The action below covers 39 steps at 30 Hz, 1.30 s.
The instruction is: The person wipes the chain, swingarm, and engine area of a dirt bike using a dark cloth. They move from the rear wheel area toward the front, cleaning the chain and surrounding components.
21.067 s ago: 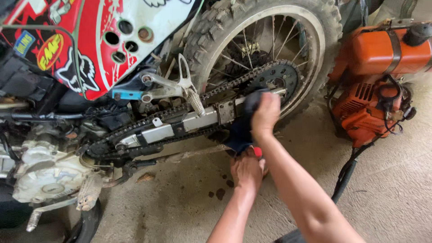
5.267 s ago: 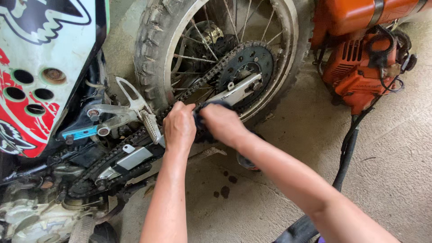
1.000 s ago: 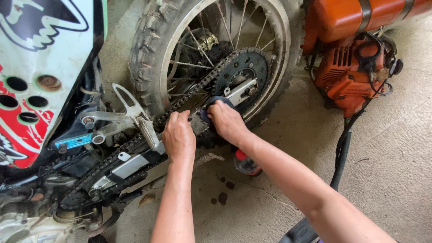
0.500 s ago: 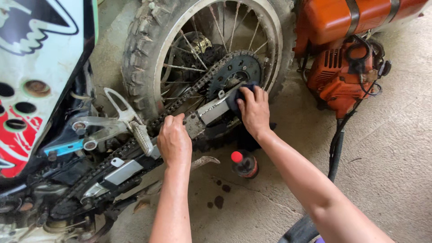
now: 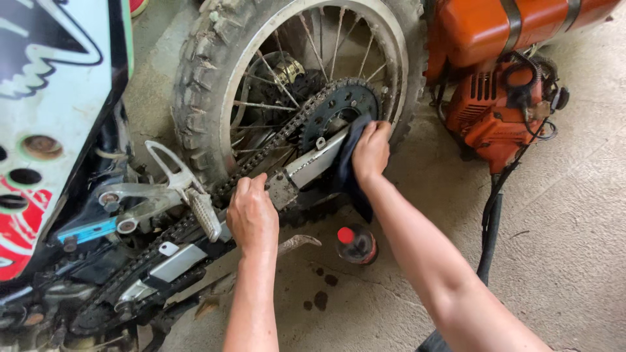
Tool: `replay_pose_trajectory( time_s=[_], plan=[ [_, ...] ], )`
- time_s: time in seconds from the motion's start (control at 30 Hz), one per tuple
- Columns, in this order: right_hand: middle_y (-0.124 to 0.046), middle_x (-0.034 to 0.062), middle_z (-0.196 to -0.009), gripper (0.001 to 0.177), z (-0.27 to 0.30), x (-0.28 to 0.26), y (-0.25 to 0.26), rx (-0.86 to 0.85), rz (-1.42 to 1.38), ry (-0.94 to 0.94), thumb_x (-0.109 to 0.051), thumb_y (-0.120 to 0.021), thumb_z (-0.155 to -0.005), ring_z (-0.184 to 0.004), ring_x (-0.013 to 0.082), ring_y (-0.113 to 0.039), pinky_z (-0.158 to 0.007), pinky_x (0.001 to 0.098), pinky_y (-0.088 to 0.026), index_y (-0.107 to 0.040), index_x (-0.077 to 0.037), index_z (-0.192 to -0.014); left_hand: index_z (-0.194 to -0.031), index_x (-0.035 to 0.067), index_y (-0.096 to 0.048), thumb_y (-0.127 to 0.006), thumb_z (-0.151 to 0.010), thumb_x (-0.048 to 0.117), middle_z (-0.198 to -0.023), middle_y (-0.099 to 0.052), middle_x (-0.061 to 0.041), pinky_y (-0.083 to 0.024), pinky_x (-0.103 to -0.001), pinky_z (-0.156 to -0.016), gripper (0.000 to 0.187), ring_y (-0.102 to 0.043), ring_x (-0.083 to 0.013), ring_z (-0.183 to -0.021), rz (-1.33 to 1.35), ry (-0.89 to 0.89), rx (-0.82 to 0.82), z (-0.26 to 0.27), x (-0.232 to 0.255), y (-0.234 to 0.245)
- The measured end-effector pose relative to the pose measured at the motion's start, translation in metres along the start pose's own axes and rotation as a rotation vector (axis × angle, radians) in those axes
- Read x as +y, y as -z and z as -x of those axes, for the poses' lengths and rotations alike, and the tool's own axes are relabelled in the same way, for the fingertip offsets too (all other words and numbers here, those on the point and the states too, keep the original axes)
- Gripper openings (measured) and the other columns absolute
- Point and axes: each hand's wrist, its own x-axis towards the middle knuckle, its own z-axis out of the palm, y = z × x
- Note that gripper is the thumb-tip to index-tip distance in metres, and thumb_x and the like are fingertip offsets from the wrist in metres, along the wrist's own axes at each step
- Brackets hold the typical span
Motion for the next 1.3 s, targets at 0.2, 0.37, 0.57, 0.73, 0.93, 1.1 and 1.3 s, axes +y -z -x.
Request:
replay_pose_trajectory(
  time_s=[0.2,0.37,0.57,0.73,0.93,1.1,1.3],
  plan=[
    [-0.063,0.0290,-0.107,0.030,0.006,-0.010,-0.001,0.161,0.112,0.510,-0.028,-0.060,-0.101,-0.099,0.0482,-0.060,-0.085,0.0525,-0.047,-0.054,-0.002,-0.114,-0.114,0.002,-0.076,-0.067,-0.091,-0.004,-0.103,-0.074,-0.017,-0.064,-0.036,-0.074,0.026,-0.075,-0.0294,-0.088,0.009,0.030,0.003,0.000,0.003,-0.003],
    [-0.065,0.0240,-0.107,0.027,-0.016,0.006,-0.031,0.074,-0.065,0.269,-0.026,-0.052,-0.106,-0.102,0.0430,-0.063,-0.091,0.0497,-0.048,-0.053,-0.001,-0.116,-0.112,0.002,-0.077,-0.065,-0.092,-0.004,-0.100,-0.075,-0.017,-0.064,-0.036,-0.073,0.025,-0.075,-0.0301,-0.087,-0.017,0.009,0.050,0.000,0.000,-0.007],
    [-0.067,0.0265,-0.116,0.038,-0.070,0.071,-0.063,0.069,-0.133,0.023,-0.026,-0.049,-0.107,-0.106,0.0394,-0.065,-0.092,0.0464,-0.049,-0.055,0.004,-0.131,-0.114,0.001,-0.076,-0.062,-0.097,-0.003,-0.101,-0.073,-0.018,-0.065,-0.035,-0.070,0.023,-0.075,-0.0303,-0.086,-0.002,0.051,-0.005,0.000,0.003,-0.008],
    [-0.074,0.0255,-0.117,0.040,-0.103,0.121,-0.080,-0.016,-0.241,-0.230,-0.029,-0.053,-0.104,-0.106,0.0356,-0.070,-0.096,0.0431,-0.052,-0.065,0.005,-0.123,-0.111,0.004,-0.078,-0.066,-0.089,-0.004,-0.102,-0.075,-0.016,-0.063,-0.039,-0.075,0.026,-0.074,-0.0307,-0.089,-0.008,0.028,0.043,0.001,0.004,-0.002],
    [-0.065,0.0260,-0.126,0.049,-0.038,0.091,-0.074,0.039,-0.412,-0.421,-0.039,-0.045,-0.109,-0.117,0.0386,-0.062,-0.101,0.0437,-0.046,-0.052,0.000,-0.137,-0.113,0.004,-0.077,-0.064,-0.092,-0.006,-0.104,-0.074,-0.016,-0.063,-0.039,-0.076,0.027,-0.074,-0.0300,-0.090,-0.019,0.070,0.006,-0.003,0.010,0.001],
    [-0.053,0.0370,-0.135,0.060,0.030,0.028,-0.046,0.137,-0.165,0.193,-0.034,-0.053,-0.107,-0.121,0.0497,-0.055,-0.101,0.0490,-0.043,-0.035,0.005,-0.149,-0.111,0.004,-0.078,-0.065,-0.087,-0.006,-0.101,-0.073,-0.016,-0.059,-0.044,-0.080,0.029,-0.072,-0.0354,-0.095,-0.046,-0.006,0.067,0.000,0.015,0.010],
    [-0.067,0.0269,-0.124,0.050,0.036,-0.008,-0.018,0.016,-0.108,-0.118,-0.039,-0.046,-0.106,-0.108,0.0486,-0.065,-0.091,0.0538,-0.048,-0.036,-0.013,-0.148,-0.112,0.003,-0.077,-0.066,-0.087,-0.004,-0.102,-0.072,-0.016,-0.058,-0.045,-0.080,0.029,-0.071,-0.0357,-0.093,-0.062,0.015,0.026,-0.004,0.018,0.011]
  ],
)
